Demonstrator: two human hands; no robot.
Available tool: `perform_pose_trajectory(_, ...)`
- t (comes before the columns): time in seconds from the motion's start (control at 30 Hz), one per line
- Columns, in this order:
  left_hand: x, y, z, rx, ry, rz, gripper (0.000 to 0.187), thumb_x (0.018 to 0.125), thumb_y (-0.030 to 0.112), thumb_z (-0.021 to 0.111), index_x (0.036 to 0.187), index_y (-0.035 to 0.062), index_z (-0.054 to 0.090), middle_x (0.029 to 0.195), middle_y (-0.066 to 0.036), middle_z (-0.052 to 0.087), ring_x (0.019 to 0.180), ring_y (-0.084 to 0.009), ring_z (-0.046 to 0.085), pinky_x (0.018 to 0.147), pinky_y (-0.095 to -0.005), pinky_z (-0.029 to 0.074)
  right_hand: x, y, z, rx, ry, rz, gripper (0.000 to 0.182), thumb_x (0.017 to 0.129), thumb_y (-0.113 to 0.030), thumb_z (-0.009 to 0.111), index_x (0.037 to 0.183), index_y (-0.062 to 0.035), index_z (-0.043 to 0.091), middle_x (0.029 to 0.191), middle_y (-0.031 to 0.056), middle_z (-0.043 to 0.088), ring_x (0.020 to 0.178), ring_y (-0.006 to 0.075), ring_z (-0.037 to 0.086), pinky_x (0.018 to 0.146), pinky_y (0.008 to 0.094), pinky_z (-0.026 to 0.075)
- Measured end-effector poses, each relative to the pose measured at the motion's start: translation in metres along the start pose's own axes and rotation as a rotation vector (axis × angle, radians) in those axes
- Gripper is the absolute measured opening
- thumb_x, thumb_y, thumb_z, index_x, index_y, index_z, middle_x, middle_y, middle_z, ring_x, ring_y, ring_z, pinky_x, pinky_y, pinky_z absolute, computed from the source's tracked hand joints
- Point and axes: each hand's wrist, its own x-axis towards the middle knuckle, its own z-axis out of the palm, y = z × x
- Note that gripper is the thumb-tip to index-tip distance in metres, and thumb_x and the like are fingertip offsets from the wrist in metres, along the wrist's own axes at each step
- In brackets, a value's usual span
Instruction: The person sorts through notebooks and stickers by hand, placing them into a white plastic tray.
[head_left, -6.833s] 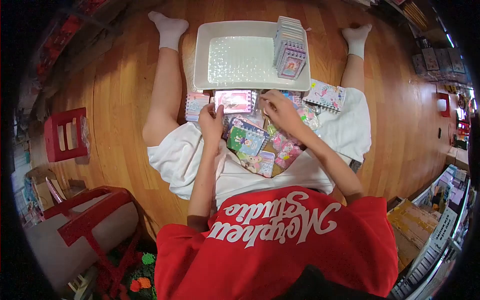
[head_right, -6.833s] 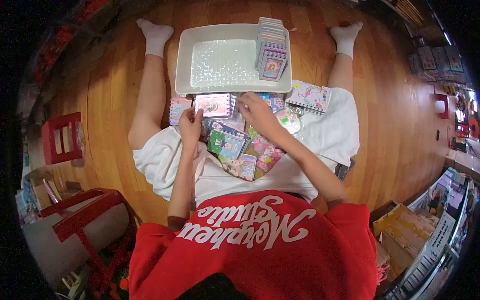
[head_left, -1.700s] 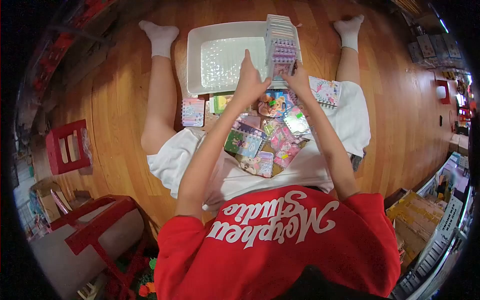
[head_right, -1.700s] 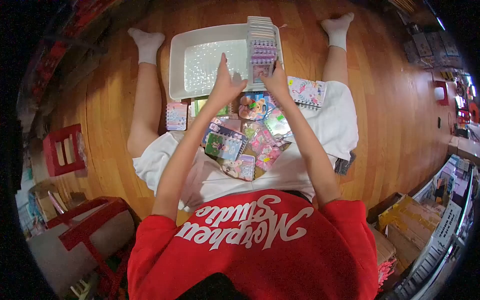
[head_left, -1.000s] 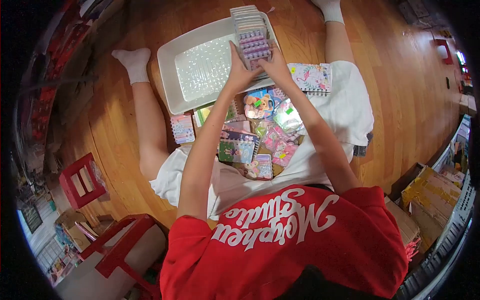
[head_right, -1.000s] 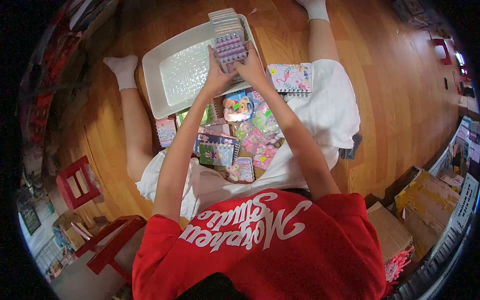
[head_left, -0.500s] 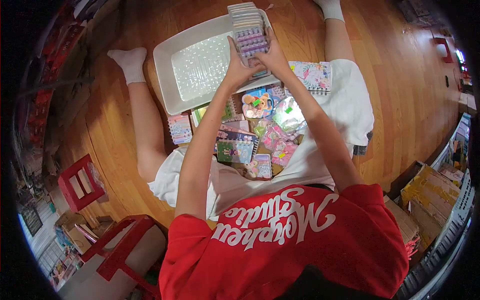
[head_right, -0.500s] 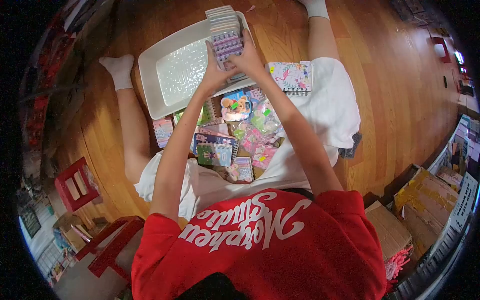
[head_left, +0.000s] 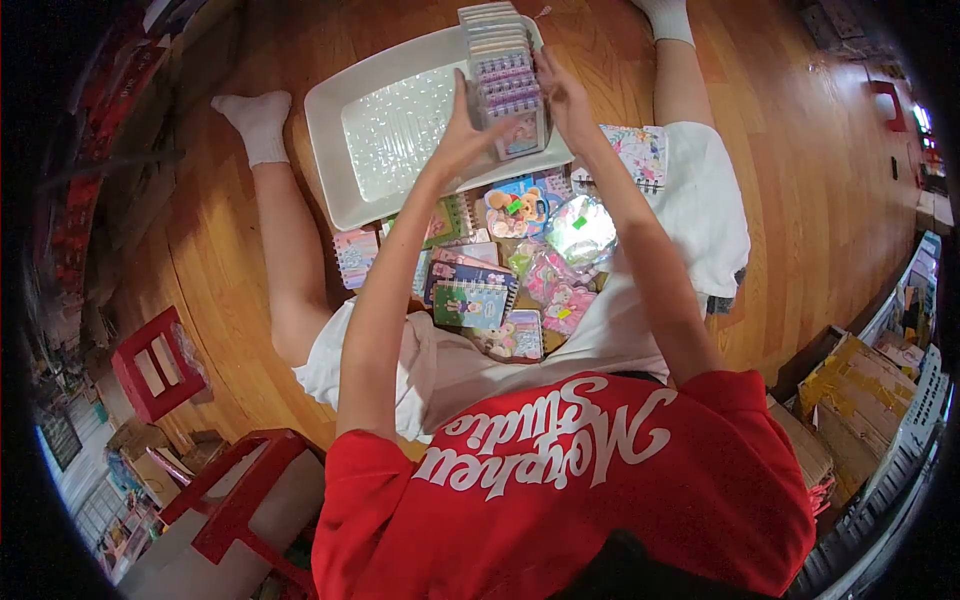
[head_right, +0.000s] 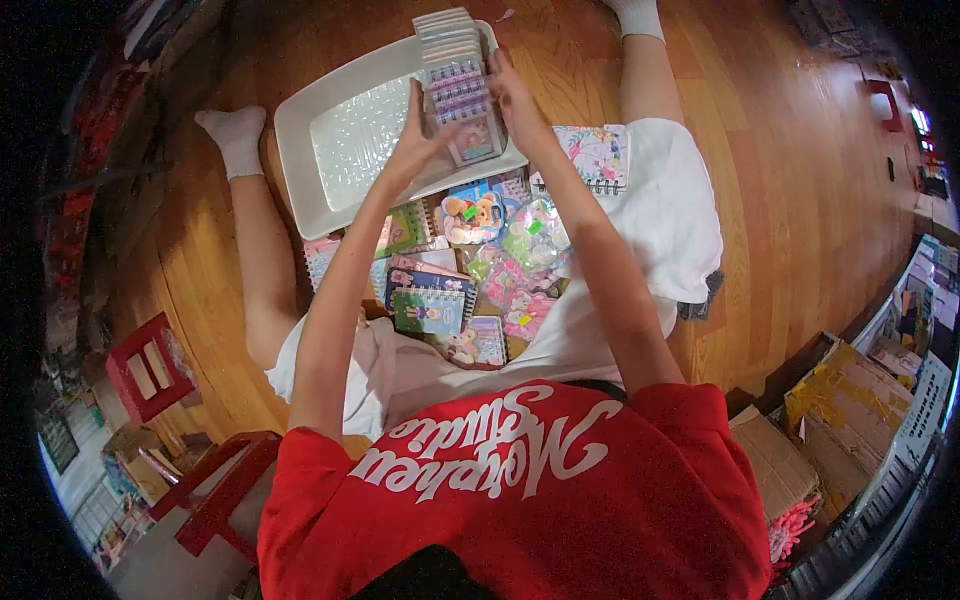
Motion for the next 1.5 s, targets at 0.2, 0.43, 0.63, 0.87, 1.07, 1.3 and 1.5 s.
perform_pose_trajectory(0.2,0.022,0.020,-0.011,-0.188,0.177,-0.083,0.088,0.091,0.072,0.011,0.153,0.0113,-0.003,0.160,-0.011,-0.007,0.147,-0.0257,-0.010,0.117,-0.0356,-0.006,0.003,-0.040,0.044,-0.079,0.022,0.069,0.090,0.092,-0.062,0.041,0.149,0.0037,0.017,0.154,0.0156,0.026,0.139,0.0242,0.032,0.114,0.0332,0.021)
perform_pose_trajectory(0.43,0.058,0.007,0.016,-0.531,0.148,0.017,0.086,0.091,0.074,0.018,0.150,0.0113,0.019,0.147,-0.011,0.036,0.131,-0.0248,0.041,0.109,-0.0383,0.034,0.021,-0.021,0.036,-0.139,0.021,-0.009,0.088,0.094,-0.065,0.033,0.149,0.0026,0.021,0.152,0.0153,0.030,0.138,0.0246,0.032,0.114,0.0329,0.022)
perform_pose_trajectory(0.63,0.060,-0.002,0.016,-0.582,0.131,-0.017,0.078,0.092,0.071,0.020,0.148,0.0157,0.025,0.141,-0.009,0.044,0.125,-0.0234,0.048,0.104,-0.0382,0.041,0.029,-0.021,0.027,-0.240,-0.026,0.046,0.074,0.100,-0.057,0.028,0.145,0.0010,0.032,0.147,0.0133,0.038,0.135,0.0208,0.035,0.112,0.0286,0.026)
perform_pose_trajectory(0.87,0.056,0.011,0.014,-0.538,0.165,-0.010,0.078,0.093,0.070,0.021,0.148,0.0152,0.024,0.140,-0.010,0.044,0.127,-0.0228,0.046,0.106,-0.0373,0.038,0.062,-0.012,0.016,-0.214,-0.061,-0.071,0.073,0.097,-0.063,0.028,0.136,-0.0027,0.043,0.132,0.0098,0.053,0.121,0.0204,0.049,0.105,0.0331,0.037)
perform_pose_trajectory(1.07,0.063,0.003,0.014,-0.601,0.133,-0.034,0.078,0.093,0.070,0.022,0.149,0.0162,0.024,0.142,-0.010,0.043,0.128,-0.0233,0.045,0.105,-0.0377,0.040,0.063,-0.016,0.027,-0.146,-0.001,0.001,0.072,0.097,-0.063,0.029,0.132,-0.0035,0.049,0.127,0.0098,0.057,0.118,0.0192,0.052,0.102,0.0314,0.038)
perform_pose_trajectory(1.3,0.069,-0.014,0.012,-0.520,0.165,-0.029,0.079,0.096,0.067,0.016,0.151,0.0108,0.020,0.147,-0.010,0.037,0.131,-0.0208,0.041,0.110,-0.0323,0.032,0.063,-0.019,0.024,-0.241,-0.046,-0.008,0.076,0.096,-0.066,0.026,0.136,-0.0037,0.045,0.135,0.0092,0.051,0.124,0.0195,0.046,0.106,0.0318,0.034)
perform_pose_trajectory(1.5,0.057,0.009,0.015,-0.544,0.133,-0.086,0.079,0.094,0.068,0.016,0.153,0.0145,0.014,0.150,-0.009,0.032,0.134,-0.0226,0.037,0.111,-0.0342,0.030,0.058,-0.018,0.026,-0.190,-0.059,-0.006,0.080,0.095,-0.068,0.023,0.139,-0.0033,0.040,0.140,0.0103,0.046,0.130,0.0212,0.040,0.110,0.0328,0.028)
